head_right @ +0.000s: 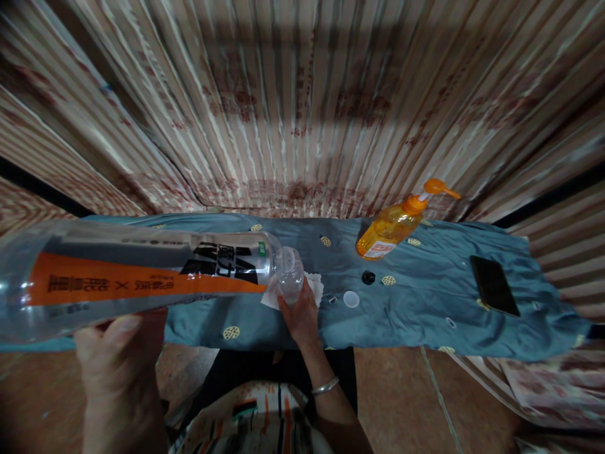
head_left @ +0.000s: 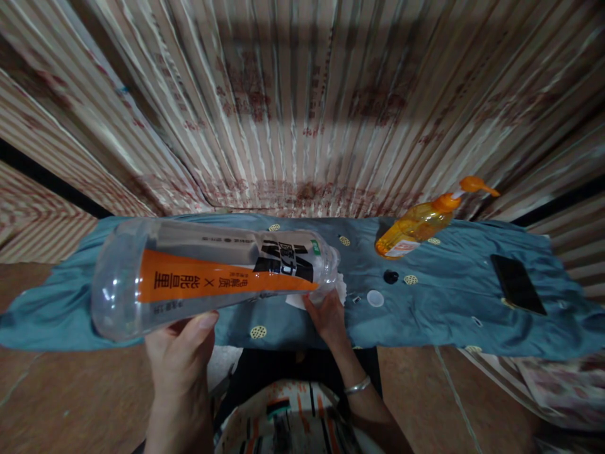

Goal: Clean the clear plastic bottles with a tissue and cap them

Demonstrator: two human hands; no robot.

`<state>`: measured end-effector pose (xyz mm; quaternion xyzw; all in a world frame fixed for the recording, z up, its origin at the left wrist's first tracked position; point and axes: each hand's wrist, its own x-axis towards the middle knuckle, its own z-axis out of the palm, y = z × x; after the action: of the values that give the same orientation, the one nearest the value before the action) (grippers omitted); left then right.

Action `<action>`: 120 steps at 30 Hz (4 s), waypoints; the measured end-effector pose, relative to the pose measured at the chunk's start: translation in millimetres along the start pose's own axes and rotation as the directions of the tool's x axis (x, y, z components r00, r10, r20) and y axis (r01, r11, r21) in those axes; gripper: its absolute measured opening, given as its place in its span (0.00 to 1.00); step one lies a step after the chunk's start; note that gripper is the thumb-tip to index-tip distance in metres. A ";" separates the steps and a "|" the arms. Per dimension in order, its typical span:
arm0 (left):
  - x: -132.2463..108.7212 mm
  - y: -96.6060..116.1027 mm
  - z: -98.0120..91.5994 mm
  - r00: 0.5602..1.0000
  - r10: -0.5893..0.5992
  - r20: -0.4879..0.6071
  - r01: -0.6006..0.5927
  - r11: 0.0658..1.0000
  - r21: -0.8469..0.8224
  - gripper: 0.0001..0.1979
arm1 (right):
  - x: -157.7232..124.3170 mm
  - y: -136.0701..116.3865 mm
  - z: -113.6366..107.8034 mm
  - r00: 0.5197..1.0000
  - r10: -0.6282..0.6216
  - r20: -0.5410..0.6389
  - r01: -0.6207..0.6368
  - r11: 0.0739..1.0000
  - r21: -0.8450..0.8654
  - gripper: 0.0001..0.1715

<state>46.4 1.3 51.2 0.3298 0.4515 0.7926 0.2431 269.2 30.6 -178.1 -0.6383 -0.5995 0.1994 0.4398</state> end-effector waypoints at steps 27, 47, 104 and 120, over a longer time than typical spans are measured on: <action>4.7 5.8 12.2 0.991 0.050 0.124 -0.058 0.997 0.056 0.34 | 2.1 2.4 3.4 0.999 -0.027 -0.029 0.026 0.999 -0.028 0.35; 3.4 -4.0 2.9 0.994 0.061 0.093 -0.067 0.996 0.056 0.28 | 2.5 5.1 2.0 1.000 0.005 0.011 -0.004 1.000 -0.028 0.36; 0.9 -9.1 -2.9 0.988 0.077 0.133 -0.074 0.997 -0.026 0.20 | 3.7 0.2 -0.2 1.000 -0.021 -0.012 0.022 1.000 0.018 0.32; 1.0 -7.3 -0.5 0.994 0.053 0.093 -0.057 0.998 0.037 0.22 | 2.9 2.5 0.0 0.998 -0.056 -0.021 0.056 0.998 0.009 0.35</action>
<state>46.0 5.2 44.9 0.3830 0.4461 0.7739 0.2353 271.2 33.6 -179.3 -0.6210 -0.6115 0.1832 0.4547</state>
